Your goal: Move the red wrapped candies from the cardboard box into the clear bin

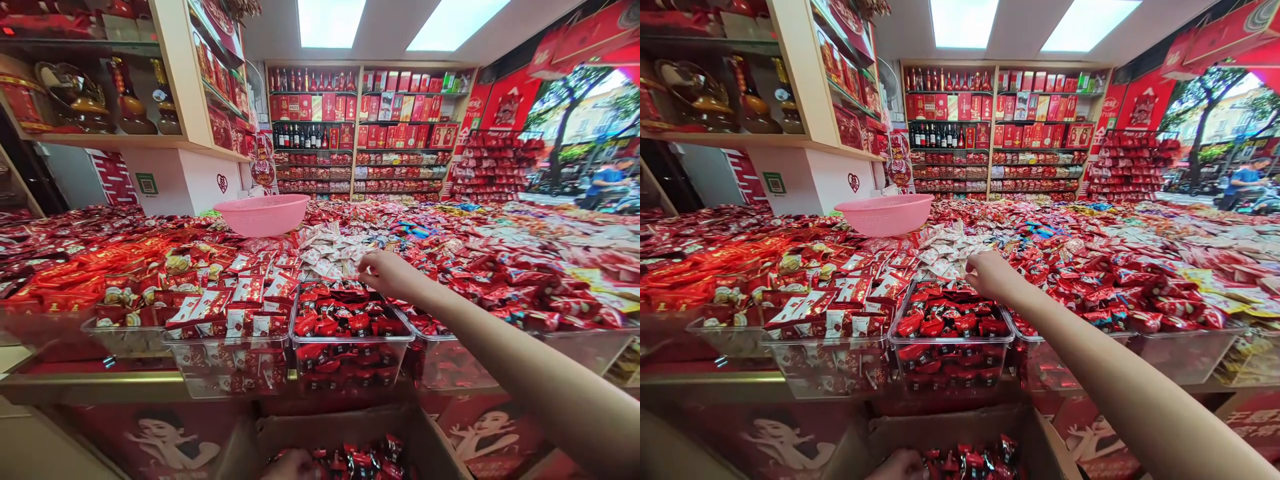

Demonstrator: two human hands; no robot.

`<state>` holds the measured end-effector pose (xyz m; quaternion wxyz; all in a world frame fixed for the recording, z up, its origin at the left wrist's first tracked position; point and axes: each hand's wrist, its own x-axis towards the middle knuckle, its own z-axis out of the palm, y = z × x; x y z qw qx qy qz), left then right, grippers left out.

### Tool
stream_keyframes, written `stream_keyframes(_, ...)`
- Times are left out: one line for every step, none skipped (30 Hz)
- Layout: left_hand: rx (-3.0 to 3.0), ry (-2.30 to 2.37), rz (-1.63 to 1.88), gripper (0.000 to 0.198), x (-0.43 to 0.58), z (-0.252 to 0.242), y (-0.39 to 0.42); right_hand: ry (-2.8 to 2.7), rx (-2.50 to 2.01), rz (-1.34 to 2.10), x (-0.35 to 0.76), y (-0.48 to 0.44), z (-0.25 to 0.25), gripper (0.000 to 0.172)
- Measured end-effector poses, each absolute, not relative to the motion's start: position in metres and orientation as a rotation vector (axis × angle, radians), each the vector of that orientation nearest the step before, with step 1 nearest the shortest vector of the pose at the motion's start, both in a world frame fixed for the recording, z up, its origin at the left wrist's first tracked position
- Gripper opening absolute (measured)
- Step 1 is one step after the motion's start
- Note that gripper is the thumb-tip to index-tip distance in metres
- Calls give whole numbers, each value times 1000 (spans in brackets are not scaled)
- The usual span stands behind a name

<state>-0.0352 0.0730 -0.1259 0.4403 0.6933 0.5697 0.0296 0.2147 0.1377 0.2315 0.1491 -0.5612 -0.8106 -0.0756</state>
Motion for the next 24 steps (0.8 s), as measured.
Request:
stream_keyframes(1716, 1403, 89, 31, -33, -122, 73, -2303, -1498, -98, 214, 119, 231, 23)
stream_keyframes(1712, 1389, 108, 30, -29, -118, 73, -2317, -1383, 89, 212, 98, 226, 23)
stream_keyframes(1712, 1369, 126, 30, -26, -112, 73, -2358, -1276, 306, 210, 78, 217, 22)
stream_keyframes(1705, 1336, 149, 30, -21, -104, 73, -2429, -1205, 535, 209, 59, 202, 21)
stream_keyframes(1685, 1291, 183, 30, -16, -95, 73, -2524, -1183, 763, 208, 43, 184, 18)
stream_keyframes(1652, 1234, 224, 30, -10, -86, 72, -2579, -1230, 945, 207, 30, 161, 16)
stream_keyframes(1579, 1165, 290, 31, -4, -75, 71, -2606, -1322, 1031, 207, 21, 135, 14)
stream_keyframes(1498, 1105, 370, 33, 2, -65, 69, -2594, -1450, 1053, 207, 16, 108, 12)
stream_keyframes(1429, 1070, 448, 34, 9, -55, 67, -2496, -1560, 1065, 207, 14, 81, 12)
stream_keyframes(1389, 1053, 525, 34, 15, -45, 64, -2331, -1596, 1099, 206, 15, 55, 19)
stream_keyframes(1379, 1056, 579, 34, 21, -37, 62, -2144, -1587, 1198, 206, 17, 33, 24)
stream_keyframes(1391, 1062, 617, 35, 27, -30, 59, -1950, -1557, 1300, 205, 19, 15, 24)
stream_keyframes(1411, 1065, 637, 36, 32, -24, 56, -1777, -1503, 1361, 205, 22, 1, 22)
stream_keyframes(1428, 1070, 658, 36, 37, -19, 54, -1643, -1447, 1398, 204, 24, -8, 20)
stream_keyframes(1430, 1070, 683, 36, 41, -16, 52, -1540, -1398, 1405, 204, 25, -14, 19)
stream_keyframes(1411, 1074, 724, 34, 45, -14, 50, -1457, -1354, 1395, 204, 26, -16, 21)
stream_keyframes(1377, 1091, 784, 33, 48, -13, 48, -1384, -1313, 1402, 205, 26, -16, 24)
stream_keyframes(1345, 1102, 843, 32, 50, -12, 46, -1309, -1276, 1441, 206, 26, -16, 26)
stream_keyframes(1316, 1112, 899, 30, 52, -12, 45, -1233, -1239, 1503, 206, 26, -15, 28)
stream_keyframes(1295, 1118, 940, 29, 53, -12, 43, -1169, -1208, 1568, 207, 25, -14, 30)
stream_keyframes(1281, 1115, 965, 28, 54, -12, 42, -1128, -1184, 1623, 207, 24, -15, 33)
stream_keyframes(1268, 1109, 982, 27, 54, -12, 40, -1110, -1166, 1663, 207, 23, -16, 35)
stream_keyframes(1251, 1097, 993, 27, 54, -12, 38, -1102, -1157, 1678, 207, 22, -17, 37)
stream_keyframes(1232, 1078, 995, 27, 53, -11, 37, -1092, -1154, 1671, 207, 21, -18, 37)
